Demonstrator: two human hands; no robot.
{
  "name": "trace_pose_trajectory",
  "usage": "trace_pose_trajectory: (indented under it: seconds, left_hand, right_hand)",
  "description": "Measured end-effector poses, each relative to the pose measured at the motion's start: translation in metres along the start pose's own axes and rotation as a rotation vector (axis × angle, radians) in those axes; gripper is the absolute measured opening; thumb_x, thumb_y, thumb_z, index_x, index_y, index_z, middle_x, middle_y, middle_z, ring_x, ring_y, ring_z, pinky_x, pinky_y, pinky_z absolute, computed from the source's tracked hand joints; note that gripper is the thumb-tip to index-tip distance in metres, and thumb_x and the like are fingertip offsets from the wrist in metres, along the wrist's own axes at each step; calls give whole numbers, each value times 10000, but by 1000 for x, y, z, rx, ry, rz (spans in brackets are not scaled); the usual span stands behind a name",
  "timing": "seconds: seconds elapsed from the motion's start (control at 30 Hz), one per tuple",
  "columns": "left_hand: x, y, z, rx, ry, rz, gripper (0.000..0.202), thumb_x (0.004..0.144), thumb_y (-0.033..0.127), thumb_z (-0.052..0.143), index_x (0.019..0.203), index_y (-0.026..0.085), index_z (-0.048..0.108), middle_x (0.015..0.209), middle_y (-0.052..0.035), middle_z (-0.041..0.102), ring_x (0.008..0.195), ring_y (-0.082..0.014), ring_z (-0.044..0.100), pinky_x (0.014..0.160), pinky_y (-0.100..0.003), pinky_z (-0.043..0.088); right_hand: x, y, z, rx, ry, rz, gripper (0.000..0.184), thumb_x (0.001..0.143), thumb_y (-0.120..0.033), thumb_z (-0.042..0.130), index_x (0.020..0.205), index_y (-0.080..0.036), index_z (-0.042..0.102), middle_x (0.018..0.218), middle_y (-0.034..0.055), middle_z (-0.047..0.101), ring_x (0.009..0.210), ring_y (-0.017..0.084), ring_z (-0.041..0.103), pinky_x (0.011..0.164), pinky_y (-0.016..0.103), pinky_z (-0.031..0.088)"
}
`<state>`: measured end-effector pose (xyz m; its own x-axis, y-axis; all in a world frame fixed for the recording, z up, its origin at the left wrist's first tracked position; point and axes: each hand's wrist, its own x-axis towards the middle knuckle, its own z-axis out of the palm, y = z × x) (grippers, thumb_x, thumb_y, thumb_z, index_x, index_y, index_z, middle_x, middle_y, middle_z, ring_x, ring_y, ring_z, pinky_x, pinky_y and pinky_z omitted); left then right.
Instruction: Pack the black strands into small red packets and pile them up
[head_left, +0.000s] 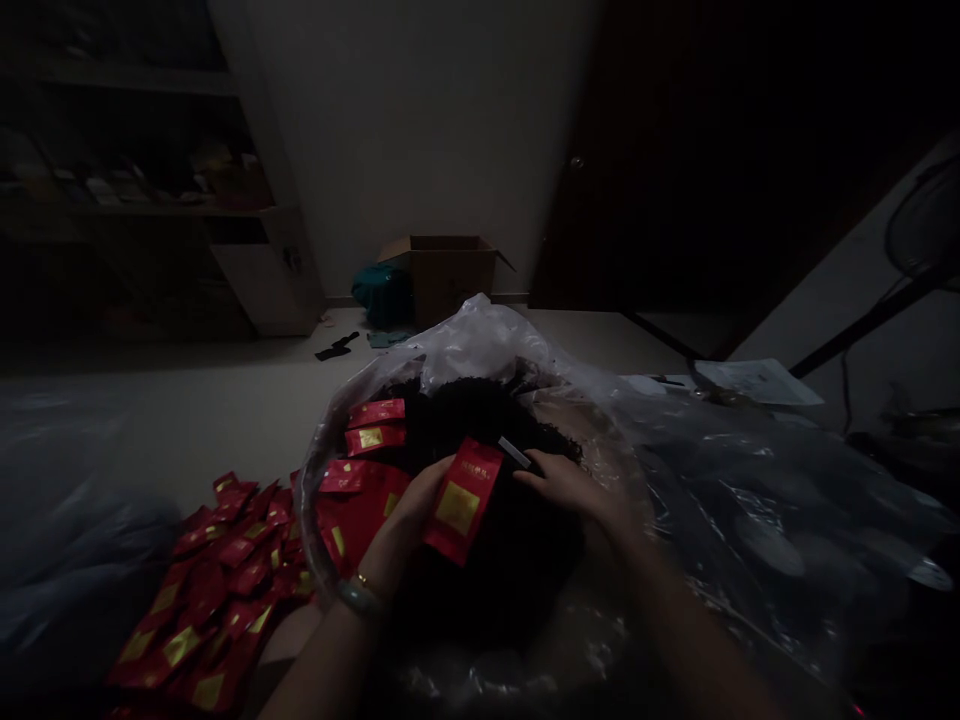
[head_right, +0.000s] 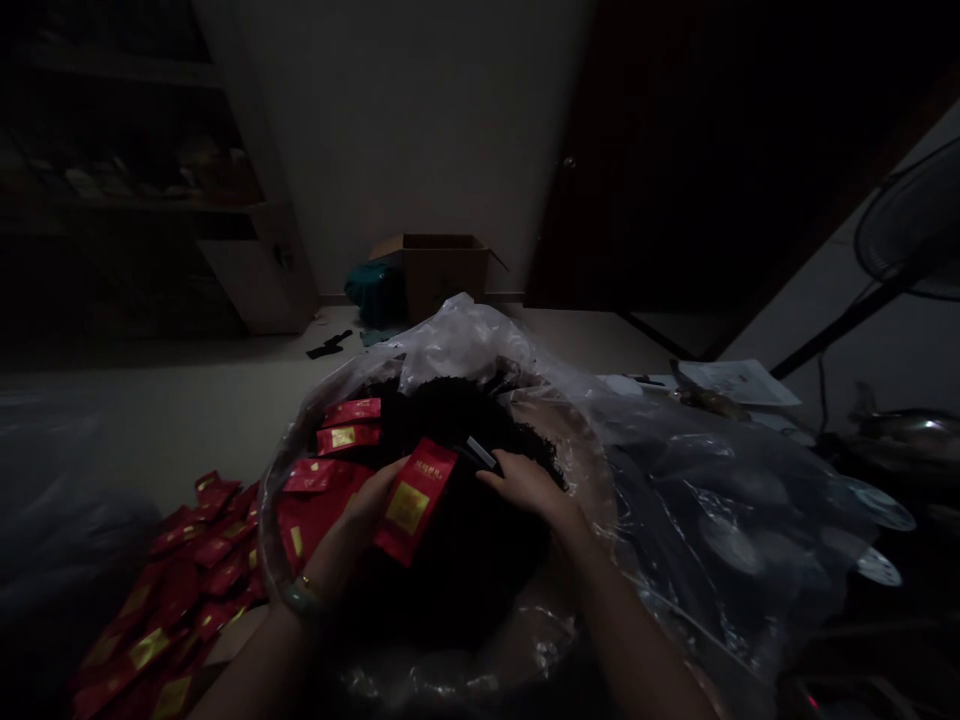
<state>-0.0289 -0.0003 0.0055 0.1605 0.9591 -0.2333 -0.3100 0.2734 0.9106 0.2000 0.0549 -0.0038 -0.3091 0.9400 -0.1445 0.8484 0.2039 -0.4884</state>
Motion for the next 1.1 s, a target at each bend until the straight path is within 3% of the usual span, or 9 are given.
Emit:
trace_pose_trajectory:
  seconds: [0.13, 0.2, 0.27, 0.3, 0.43, 0.63, 0.8, 0.97, 1.1]
  left_hand:
    - [5, -7, -1, 72, 31, 6, 285, 649, 309, 698, 896, 167, 698, 914, -38, 720, 832, -189, 637, 743, -274, 481]
    - [10, -15, 0, 135, 47, -24, 284, 622, 255, 697, 886, 153, 686, 778, -22, 700, 676, -149, 612, 641, -251, 461]
    - [14, -22, 2, 139, 37, -17, 272, 644, 249, 670, 894, 144, 661, 672, -1, 653, 608, -127, 583, 591, -233, 440]
    - [16, -26, 3, 162, 45, -25, 270, 658, 259, 655, 902, 145, 650, 619, 17, 615, 552, -112, 549, 539, -220, 413]
    - [19, -29, 4, 307, 53, -44, 291, 718, 331, 592, 941, 148, 627, 612, 21, 583, 511, -105, 508, 465, -200, 352]
    - [6, -10, -14, 635, -198, -35, 321, 749, 431, 584, 850, 142, 680, 713, -9, 646, 612, -124, 543, 516, -201, 381]
    - [2, 2, -26, 713, -407, -63, 294, 648, 353, 714, 851, 142, 738, 742, -24, 707, 654, -146, 579, 594, -218, 403]
    - [6, -5, -18, 677, -181, 10, 170, 618, 280, 701, 671, 122, 734, 595, -24, 677, 560, -143, 552, 527, -223, 375]
    - [5, -7, -11, 495, -127, 89, 200, 615, 248, 711, 780, 139, 742, 633, -17, 688, 577, -135, 568, 549, -223, 411]
  right_hand:
    - [-4, -20, 8, 323, 104, -34, 392, 936, -414, 330, 948, -170, 637, 934, 98, 693, 840, 218, 663, 694, 310, 499]
    - [-11, -38, 15, 575, -18, -8, 459, 932, -494, 274, 952, -175, 603, 780, 51, 661, 593, 158, 630, 469, 253, 464]
    - [-19, -54, 25, 665, -195, -22, 309, 845, -481, 505, 897, -182, 565, 656, -20, 602, 442, 104, 556, 367, 200, 402]
    - [-22, -60, 29, 671, -200, -22, 249, 784, -408, 615, 872, -187, 542, 596, -53, 570, 409, 89, 535, 352, 180, 387]
    - [-22, -65, 38, 705, -196, 34, 134, 762, -215, 622, 821, -178, 507, 530, -81, 537, 393, 79, 536, 359, 161, 418]
    - [-22, -52, 32, 676, -421, -17, 103, 748, -232, 633, 797, -145, 609, 647, -33, 598, 541, 88, 588, 454, 181, 503]
    - [-24, -51, 27, 676, -318, -89, 70, 704, -139, 608, 767, -135, 641, 625, -22, 633, 544, 93, 599, 498, 179, 474]
    - [-22, -52, 21, 695, -249, -87, 193, 696, -254, 675, 846, -134, 662, 666, -5, 657, 557, 113, 602, 523, 210, 475]
    - [-23, -55, 20, 542, -179, -85, 100, 697, -234, 665, 710, -138, 688, 580, -17, 620, 502, 91, 530, 454, 180, 381]
